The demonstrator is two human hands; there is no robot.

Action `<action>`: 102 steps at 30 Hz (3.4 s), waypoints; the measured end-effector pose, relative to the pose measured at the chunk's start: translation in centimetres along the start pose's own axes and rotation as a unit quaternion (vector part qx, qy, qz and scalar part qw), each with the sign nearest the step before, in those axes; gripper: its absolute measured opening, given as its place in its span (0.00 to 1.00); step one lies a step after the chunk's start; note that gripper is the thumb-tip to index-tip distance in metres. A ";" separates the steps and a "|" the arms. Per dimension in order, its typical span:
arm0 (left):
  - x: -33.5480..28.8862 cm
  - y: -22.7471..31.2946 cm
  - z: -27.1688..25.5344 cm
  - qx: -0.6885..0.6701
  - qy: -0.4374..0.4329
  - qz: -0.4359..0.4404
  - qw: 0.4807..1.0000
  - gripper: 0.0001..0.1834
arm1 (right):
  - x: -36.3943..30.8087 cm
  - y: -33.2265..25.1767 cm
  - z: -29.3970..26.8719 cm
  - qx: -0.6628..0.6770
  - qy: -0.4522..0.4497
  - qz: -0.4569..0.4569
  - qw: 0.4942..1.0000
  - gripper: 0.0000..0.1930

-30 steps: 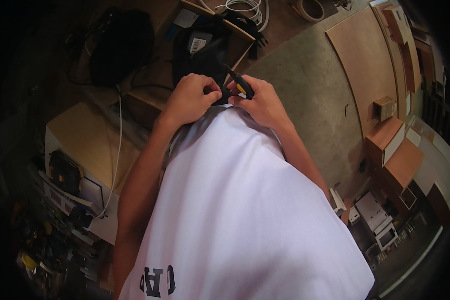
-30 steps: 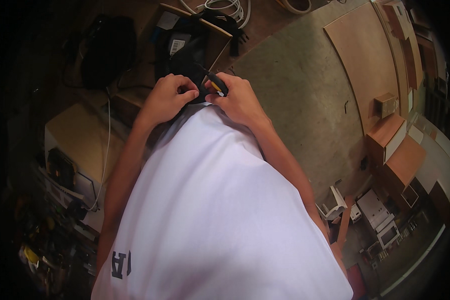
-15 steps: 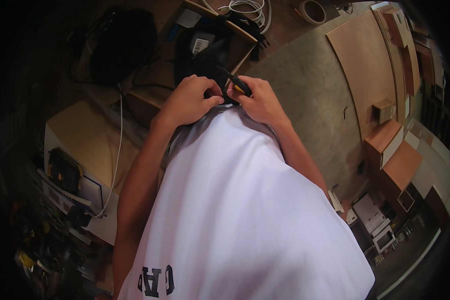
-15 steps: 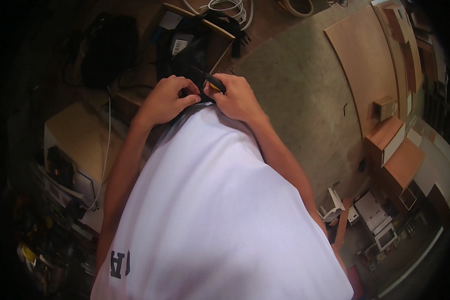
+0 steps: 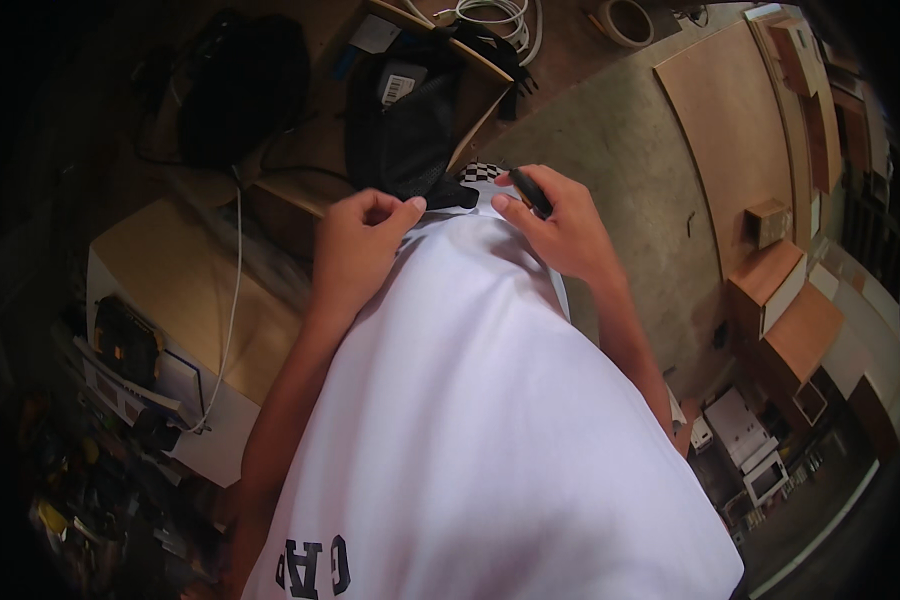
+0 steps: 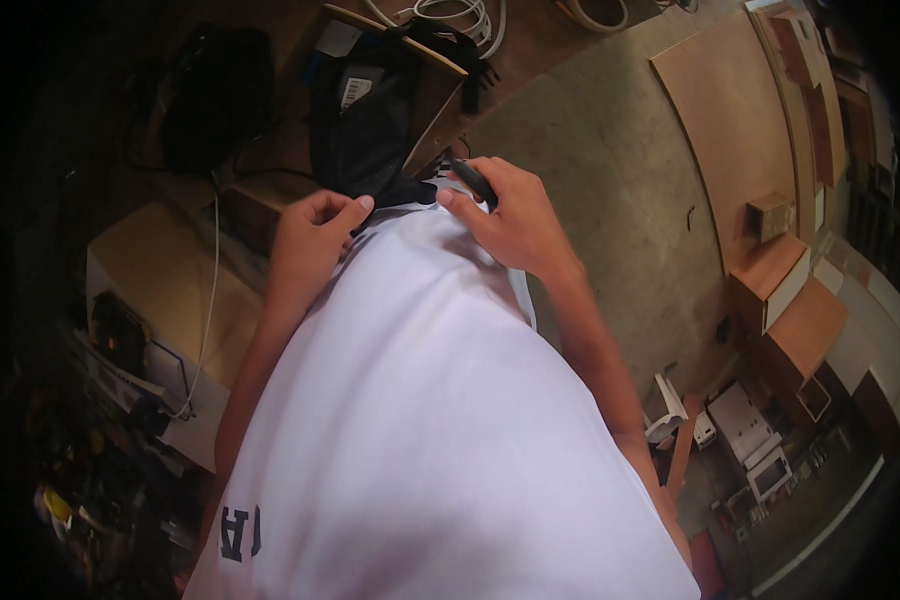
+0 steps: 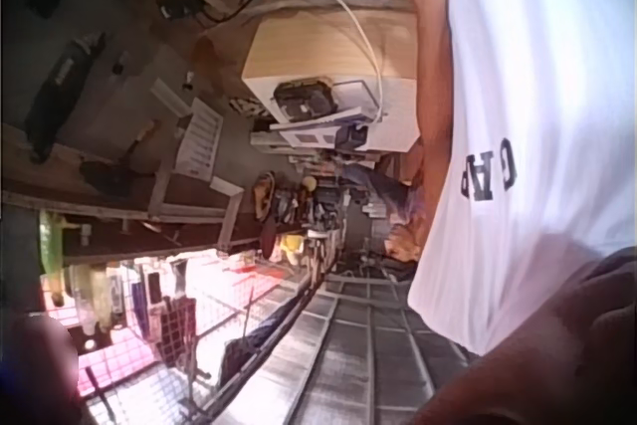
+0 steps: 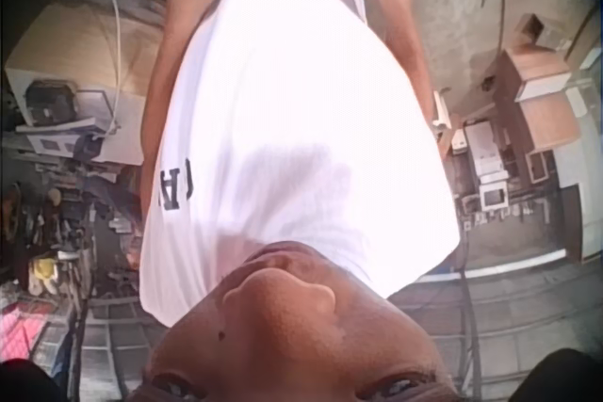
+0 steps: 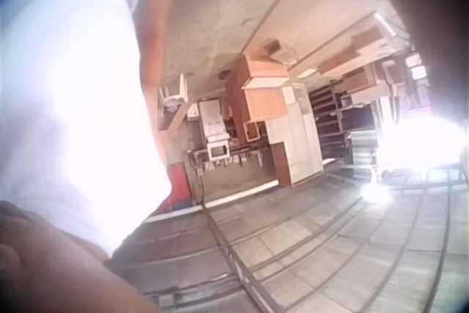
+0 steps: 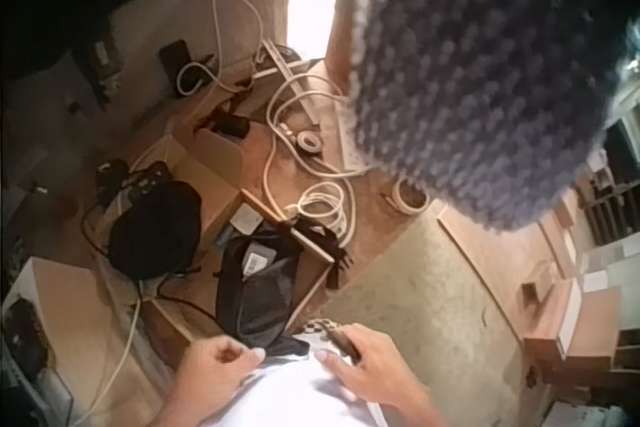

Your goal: The person opens a black electronic device, manipulates internal components, and secures parts with tape. The person handles wires and a small circuit board, then applies tape to the device casing.

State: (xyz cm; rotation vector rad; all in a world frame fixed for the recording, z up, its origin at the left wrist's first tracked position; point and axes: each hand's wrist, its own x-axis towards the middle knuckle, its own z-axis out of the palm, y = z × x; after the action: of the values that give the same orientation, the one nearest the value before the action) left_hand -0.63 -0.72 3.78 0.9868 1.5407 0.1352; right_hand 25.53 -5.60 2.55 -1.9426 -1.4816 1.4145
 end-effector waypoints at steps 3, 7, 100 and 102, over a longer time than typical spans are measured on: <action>0.9 -3.2 0.2 -0.222 -0.099 -0.095 0.965 0.17 | 1.6 0.8 2.0 0.063 0.029 -0.062 0.996 0.12; 1.5 -3.5 1.1 -0.325 -0.114 -0.121 0.931 0.18 | 3.6 0.0 4.1 0.069 0.022 -0.114 0.991 0.08; 1.7 -2.5 2.8 -0.304 -0.025 -0.045 0.951 0.18 | -1.9 -2.5 -1.5 -0.141 -0.069 -0.017 0.987 0.22; 2.4 -3.7 3.0 -0.318 -0.041 -0.033 0.947 0.21 | -2.3 -2.3 -1.2 -0.158 -0.066 -0.025 0.985 0.22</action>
State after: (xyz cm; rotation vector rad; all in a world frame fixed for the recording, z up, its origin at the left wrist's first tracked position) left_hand 0.37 -2.85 -1.05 0.4198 1.3201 0.5033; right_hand 25.28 -6.29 5.98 -2.0026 -1.9026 1.3782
